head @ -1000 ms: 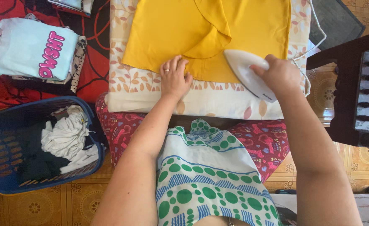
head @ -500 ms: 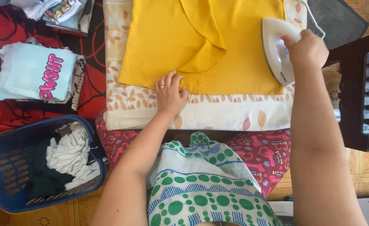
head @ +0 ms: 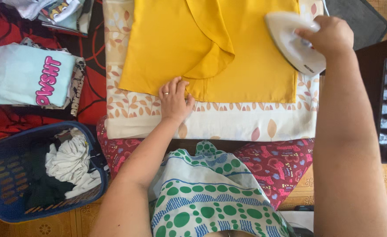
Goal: The person irons a yellow shirt by spreading it on an ironing board and moving an iron over different sections of the fabric.
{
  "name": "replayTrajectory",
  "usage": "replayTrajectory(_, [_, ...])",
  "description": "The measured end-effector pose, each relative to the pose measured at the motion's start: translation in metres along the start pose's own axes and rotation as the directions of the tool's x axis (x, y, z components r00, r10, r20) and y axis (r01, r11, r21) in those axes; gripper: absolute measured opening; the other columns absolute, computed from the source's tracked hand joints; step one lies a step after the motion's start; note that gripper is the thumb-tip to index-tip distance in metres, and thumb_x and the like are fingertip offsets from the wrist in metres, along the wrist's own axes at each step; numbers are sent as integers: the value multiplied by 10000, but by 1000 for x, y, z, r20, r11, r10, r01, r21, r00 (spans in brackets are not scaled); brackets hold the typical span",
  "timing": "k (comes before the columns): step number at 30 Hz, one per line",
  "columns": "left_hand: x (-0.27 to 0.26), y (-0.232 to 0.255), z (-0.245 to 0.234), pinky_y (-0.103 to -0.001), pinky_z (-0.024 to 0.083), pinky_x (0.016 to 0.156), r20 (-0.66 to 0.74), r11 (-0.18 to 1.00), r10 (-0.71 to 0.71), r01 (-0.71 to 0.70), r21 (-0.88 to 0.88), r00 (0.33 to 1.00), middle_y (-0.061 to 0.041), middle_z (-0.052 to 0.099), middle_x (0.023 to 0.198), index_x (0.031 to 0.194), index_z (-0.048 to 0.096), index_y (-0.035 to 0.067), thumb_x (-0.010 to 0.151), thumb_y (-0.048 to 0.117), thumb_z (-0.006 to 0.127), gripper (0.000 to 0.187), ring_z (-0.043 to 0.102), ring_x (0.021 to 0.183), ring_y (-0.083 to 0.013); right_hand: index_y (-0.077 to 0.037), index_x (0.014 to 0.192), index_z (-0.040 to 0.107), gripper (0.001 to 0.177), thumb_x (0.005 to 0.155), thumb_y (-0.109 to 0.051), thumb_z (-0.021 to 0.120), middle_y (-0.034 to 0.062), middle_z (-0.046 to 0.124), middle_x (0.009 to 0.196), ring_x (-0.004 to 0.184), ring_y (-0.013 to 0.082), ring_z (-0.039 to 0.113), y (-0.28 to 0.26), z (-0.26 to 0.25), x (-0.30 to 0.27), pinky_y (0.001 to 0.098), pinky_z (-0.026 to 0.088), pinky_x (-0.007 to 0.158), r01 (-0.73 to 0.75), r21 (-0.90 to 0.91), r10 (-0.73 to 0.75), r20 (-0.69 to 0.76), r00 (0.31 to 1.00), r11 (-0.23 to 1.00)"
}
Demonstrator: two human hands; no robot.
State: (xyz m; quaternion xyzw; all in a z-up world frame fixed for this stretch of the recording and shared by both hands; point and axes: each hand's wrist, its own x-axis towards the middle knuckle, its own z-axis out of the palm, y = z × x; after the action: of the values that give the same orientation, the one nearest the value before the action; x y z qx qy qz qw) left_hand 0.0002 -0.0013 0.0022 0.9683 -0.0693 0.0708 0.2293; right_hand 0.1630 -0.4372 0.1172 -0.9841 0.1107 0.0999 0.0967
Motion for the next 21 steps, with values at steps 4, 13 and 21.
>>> replayTrajectory(4, [0, 1, -2, -520, 246, 1163, 1, 1000, -10, 10, -22, 1000, -111, 531, 1410, 1275, 618, 115, 858, 271, 648, 447, 425, 1351, -300, -176, 1150, 781, 584, 885, -694, 740, 142, 768, 969, 890, 314, 732, -5, 0, 2, 456, 556, 792, 247, -164, -227, 132, 965, 955])
replayTrajectory(13, [0, -1, 3, -527, 252, 1163, -31, 1000, -2, 1, -20, 1000, -112, 535, 1406, 1257, 622, 124, 843, 264, 658, 440, 430, 1352, -303, -284, 1261, 737, 717, 722, -757, 734, 117, 760, 1102, 1044, 329, 700, -61, 21, -38, 463, 535, 887, 480, -259, -408, 285, 867, 838])
replayTrajectory(21, [-1, -4, 9, -525, 252, 1163, -52, 998, -11, 8, -56, 999, -109, 534, 1419, 1265, 620, 122, 843, 263, 661, 446, 432, 1360, -310, -315, 1144, 747, 578, 767, -743, 658, 92, 762, 975, 995, 311, 716, -110, 19, -129, 451, 555, 859, 634, -287, -472, 468, 747, 718])
